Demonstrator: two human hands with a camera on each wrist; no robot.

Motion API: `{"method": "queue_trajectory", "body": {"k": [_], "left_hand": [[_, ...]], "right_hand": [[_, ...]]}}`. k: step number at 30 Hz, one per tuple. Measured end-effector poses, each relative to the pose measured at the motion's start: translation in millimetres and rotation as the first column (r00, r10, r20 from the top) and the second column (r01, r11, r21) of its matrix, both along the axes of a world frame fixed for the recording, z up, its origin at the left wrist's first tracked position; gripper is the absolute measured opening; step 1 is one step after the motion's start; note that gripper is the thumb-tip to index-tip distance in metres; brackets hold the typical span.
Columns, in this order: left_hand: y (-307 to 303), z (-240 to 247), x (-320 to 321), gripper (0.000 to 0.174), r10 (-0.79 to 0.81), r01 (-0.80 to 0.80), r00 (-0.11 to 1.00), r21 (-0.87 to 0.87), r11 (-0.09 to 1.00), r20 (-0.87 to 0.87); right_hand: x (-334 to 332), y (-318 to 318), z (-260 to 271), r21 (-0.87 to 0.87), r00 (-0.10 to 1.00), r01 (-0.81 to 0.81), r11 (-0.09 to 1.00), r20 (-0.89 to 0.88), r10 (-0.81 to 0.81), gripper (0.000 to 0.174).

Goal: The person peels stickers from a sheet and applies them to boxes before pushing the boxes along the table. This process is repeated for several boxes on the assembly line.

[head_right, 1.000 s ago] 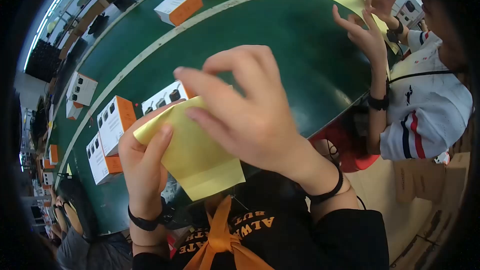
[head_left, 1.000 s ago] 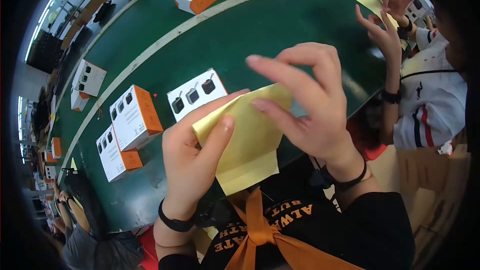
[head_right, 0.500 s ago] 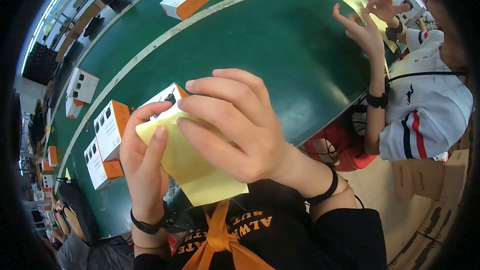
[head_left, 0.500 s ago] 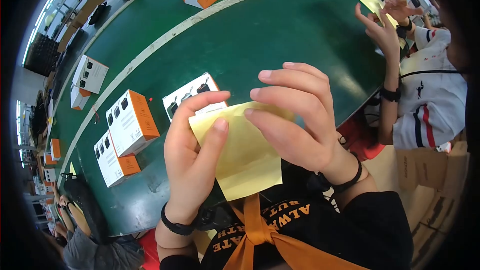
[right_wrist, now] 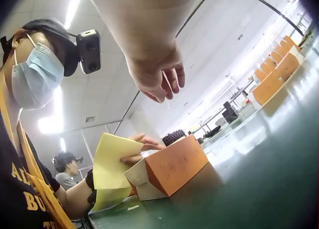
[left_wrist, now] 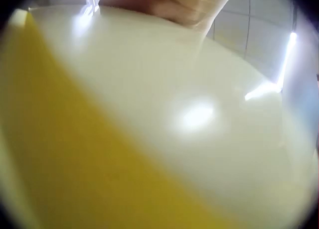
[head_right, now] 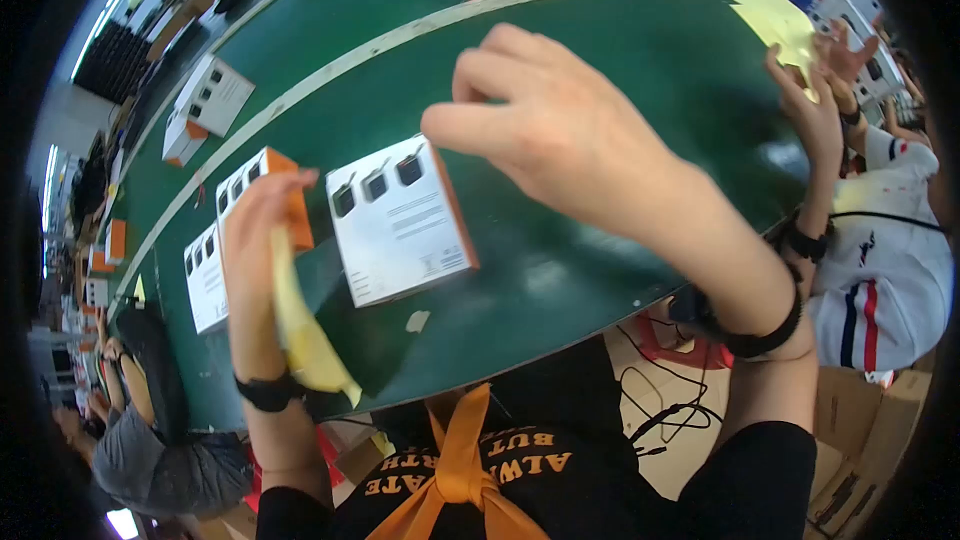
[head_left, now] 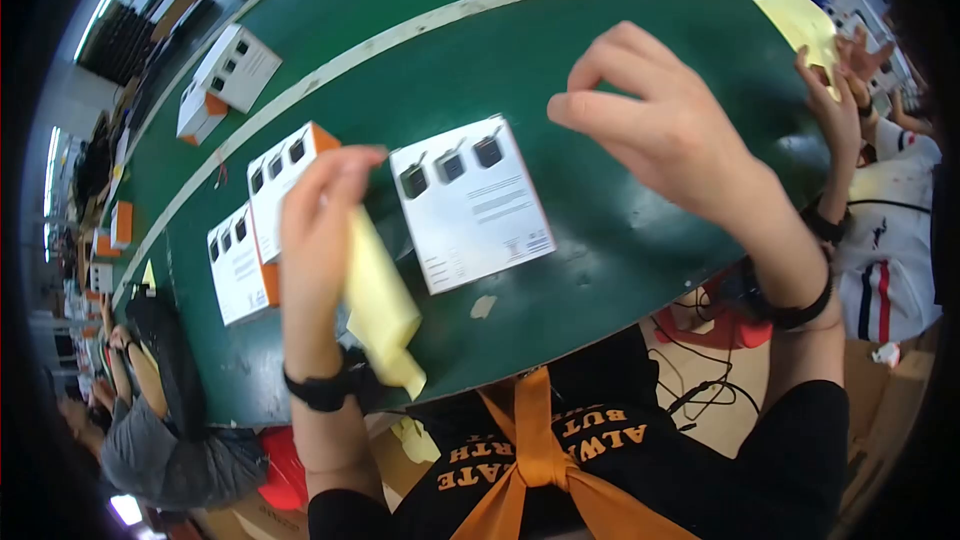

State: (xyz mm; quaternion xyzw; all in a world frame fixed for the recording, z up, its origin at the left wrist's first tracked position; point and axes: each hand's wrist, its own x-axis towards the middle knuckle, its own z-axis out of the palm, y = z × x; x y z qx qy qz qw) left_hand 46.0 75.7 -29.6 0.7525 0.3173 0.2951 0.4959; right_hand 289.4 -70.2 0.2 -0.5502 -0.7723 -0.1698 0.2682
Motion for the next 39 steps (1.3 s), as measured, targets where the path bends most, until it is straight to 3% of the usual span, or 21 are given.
{"method": "queue_trajectory", "body": {"k": [1,3,5,7,8,9,11,12,19,22,24,25,27,29,31,32,34,38,39], "left_hand": [[1,-14,6,0.022,0.018,-0.006,0.996,0.131,0.991,-0.087],[-4,-21,10,0.025,0.040,-0.023,0.998,0.294,0.955,-0.052],[-20,-6,12,0.026,-0.042,0.029,0.988,0.092,0.995,0.146],[-30,10,9,0.028,-0.147,0.166,0.957,-0.058,0.984,0.251],[-35,21,8,0.029,-0.144,0.187,0.955,-0.150,0.971,0.258],[-35,21,9,0.029,-0.142,0.184,0.953,-0.140,0.973,0.266],[-34,14,11,0.027,-0.191,0.173,0.948,0.092,0.981,0.254],[-34,12,12,0.023,-0.160,0.121,0.958,0.168,0.978,0.238],[-44,13,11,0.009,-0.110,0.052,0.965,0.239,0.970,0.237],[-46,15,10,0.005,-0.063,0.008,0.972,0.236,0.972,0.226],[-44,16,9,0.005,-0.077,0.018,0.973,0.260,0.965,0.219],[-44,14,9,0.005,-0.071,0.012,0.973,0.262,0.965,0.219],[-42,9,8,0.006,-0.047,-0.012,0.961,0.214,0.977,0.272],[-43,10,5,0.006,-0.046,-0.011,0.963,0.206,0.979,0.267],[-44,13,3,0.007,-0.059,-0.006,0.966,0.249,0.969,0.251],[-44,13,2,0.008,-0.055,-0.021,0.971,0.312,0.950,0.234],[-49,14,5,0.010,-0.073,-0.017,0.961,0.320,0.947,0.267],[-56,16,9,0.007,-0.101,0.020,0.928,0.223,0.975,0.359],[-53,12,9,0.007,-0.094,0.016,0.921,0.205,0.979,0.379]], "right_hand": [[-4,6,2,-0.003,1.000,-0.020,1.000,-0.011,0.020,0.015],[-9,18,10,-0.056,0.971,-0.144,0.988,-0.199,0.130,0.018],[-16,24,18,-0.108,0.960,-0.174,0.979,-0.239,0.144,0.014],[-28,25,25,-0.182,0.771,-0.284,0.941,-0.627,0.111,0.011],[-30,26,28,-0.206,0.739,-0.319,0.925,-0.665,0.107,0.009],[-34,26,30,-0.200,0.745,-0.321,0.926,-0.657,0.116,0.009],[-39,26,31,-0.214,0.665,-0.374,0.903,-0.740,0.100,0.009],[-42,26,32,-0.227,0.676,-0.365,0.903,-0.732,0.089,0.009],[-53,21,32,-0.242,0.723,-0.340,0.909,-0.686,0.088,0.010],[-55,17,35,-0.272,0.783,-0.259,0.927,-0.621,0.036,0.013],[-58,15,33,-0.253,0.531,-0.243,0.936,-0.843,-0.090,0.015],[-55,15,32,-0.252,0.532,-0.248,0.935,-0.842,-0.085,0.015],[-49,16,29,-0.043,0.766,0.071,0.997,-0.637,-0.082,0.016],[-48,13,23,-0.085,0.822,-0.075,0.994,-0.569,0.013,0.016],[-58,18,19,-0.086,0.851,-0.113,0.990,-0.522,0.052,0.011],[-61,19,16,-0.126,0.789,-0.155,0.980,-0.613,0.046,0.010],[-63,18,20,-0.243,0.541,-0.248,0.938,-0.837,-0.074,0.010],[-54,18,22,-0.269,0.432,-0.287,0.919,-0.893,-0.127,0.009],[-56,22,21,-0.265,0.516,-0.235,0.935,-0.849,-0.111,0.010]]}}
